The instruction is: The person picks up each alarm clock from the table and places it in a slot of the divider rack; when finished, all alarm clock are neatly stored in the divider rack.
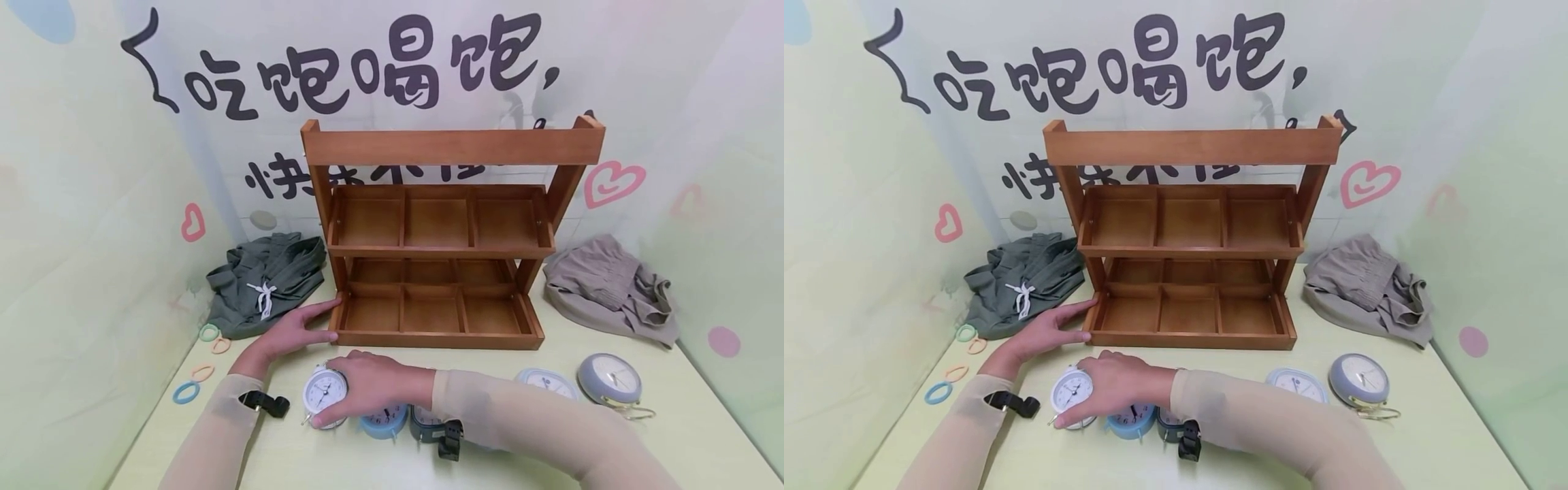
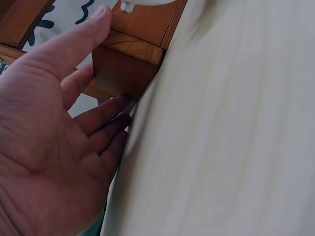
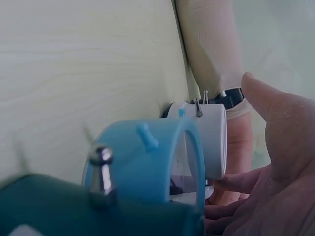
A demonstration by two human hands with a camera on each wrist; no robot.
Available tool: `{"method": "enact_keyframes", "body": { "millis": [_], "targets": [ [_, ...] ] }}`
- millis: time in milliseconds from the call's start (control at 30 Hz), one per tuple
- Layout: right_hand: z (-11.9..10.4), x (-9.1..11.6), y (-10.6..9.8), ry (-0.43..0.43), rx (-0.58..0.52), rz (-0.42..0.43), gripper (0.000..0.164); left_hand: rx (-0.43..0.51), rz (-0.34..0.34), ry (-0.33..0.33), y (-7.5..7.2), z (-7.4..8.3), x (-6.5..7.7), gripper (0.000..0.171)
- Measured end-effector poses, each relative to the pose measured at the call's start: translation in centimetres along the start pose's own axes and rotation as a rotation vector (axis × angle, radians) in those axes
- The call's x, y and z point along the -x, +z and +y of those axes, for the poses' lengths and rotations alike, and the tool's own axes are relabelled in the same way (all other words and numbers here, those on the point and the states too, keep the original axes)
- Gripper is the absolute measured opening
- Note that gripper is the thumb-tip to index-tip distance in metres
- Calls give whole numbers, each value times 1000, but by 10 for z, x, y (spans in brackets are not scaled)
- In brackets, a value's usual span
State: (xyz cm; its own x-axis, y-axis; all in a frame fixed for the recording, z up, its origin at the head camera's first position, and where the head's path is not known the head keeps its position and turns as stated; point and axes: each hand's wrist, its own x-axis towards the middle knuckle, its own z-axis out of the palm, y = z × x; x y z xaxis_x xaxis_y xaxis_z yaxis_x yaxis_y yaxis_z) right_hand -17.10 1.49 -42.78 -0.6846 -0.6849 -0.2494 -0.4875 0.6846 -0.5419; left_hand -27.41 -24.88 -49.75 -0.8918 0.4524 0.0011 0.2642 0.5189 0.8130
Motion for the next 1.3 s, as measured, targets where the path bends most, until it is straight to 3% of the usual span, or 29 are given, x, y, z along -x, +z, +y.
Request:
{"method": "enact_keyframes", "body": {
  "millis": [567, 1300],
  "targets": [
    [-12, -7, 21, 83, 54, 113, 91, -5, -9, -19, -1, 2, 3, 83],
    [2, -7, 28, -38, 80, 254, 83, 4, 2, -10, -1, 2, 2, 82]
  ]
}}
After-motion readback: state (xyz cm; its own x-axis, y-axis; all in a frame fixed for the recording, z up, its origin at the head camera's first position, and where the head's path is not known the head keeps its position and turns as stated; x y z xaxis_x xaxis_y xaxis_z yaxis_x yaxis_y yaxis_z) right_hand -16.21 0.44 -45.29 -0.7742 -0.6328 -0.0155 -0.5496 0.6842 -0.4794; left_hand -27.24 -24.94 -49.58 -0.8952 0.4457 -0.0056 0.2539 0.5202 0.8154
